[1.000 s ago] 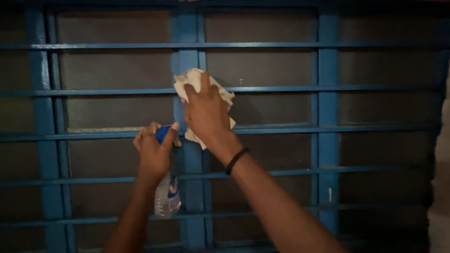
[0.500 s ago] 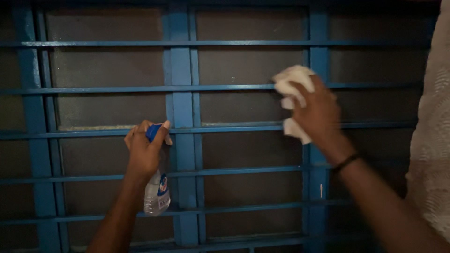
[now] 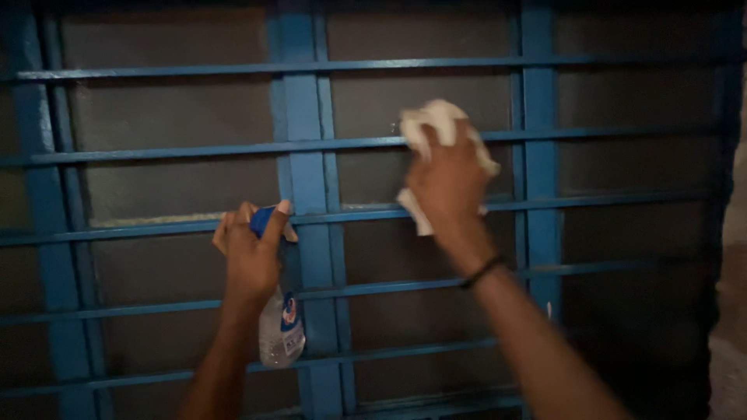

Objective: The person cleans a set of metal window bars by spraying a liquid from a bottle and wiping the surfaces with a cloth.

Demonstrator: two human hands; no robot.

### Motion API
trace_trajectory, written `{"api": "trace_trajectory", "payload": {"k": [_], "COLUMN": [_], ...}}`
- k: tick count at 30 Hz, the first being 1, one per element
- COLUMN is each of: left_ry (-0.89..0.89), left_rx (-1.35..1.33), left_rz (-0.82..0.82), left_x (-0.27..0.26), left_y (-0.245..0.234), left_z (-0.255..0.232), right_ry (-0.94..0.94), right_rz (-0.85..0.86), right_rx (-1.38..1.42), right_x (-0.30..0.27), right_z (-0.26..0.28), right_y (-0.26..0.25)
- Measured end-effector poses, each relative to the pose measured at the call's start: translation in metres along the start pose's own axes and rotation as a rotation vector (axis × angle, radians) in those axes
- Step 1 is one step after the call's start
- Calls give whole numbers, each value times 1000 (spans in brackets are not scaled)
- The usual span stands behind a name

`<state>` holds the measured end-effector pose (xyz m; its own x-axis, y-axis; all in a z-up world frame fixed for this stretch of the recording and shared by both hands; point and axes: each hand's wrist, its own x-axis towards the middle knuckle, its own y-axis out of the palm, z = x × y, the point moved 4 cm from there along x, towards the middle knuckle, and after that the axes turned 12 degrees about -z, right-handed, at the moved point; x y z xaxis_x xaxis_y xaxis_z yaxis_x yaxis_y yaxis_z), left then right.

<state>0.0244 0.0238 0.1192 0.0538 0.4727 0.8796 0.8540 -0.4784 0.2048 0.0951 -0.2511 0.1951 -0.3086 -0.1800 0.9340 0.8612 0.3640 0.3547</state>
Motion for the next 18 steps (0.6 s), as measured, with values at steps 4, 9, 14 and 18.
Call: {"api": "trace_trajectory", "payload": {"k": [4, 9, 14, 18], "left_ry": [67, 178, -6, -35], "left_rx": [10, 17, 53, 50], "left_rz": [-1, 33, 36, 79], "left_x": [0, -2, -4, 0], "left_y": [-2, -14, -15, -11], "left_z": [-2, -23, -18, -10], "right_ry": [-93, -194, -290, -267], "right_rz": [40, 201, 254, 246], "right_rx": [254, 525, 355, 295], "right_x": [0, 0, 2, 4], "right_z": [68, 99, 53, -17], "right_y": [3, -10, -12, -14]}}
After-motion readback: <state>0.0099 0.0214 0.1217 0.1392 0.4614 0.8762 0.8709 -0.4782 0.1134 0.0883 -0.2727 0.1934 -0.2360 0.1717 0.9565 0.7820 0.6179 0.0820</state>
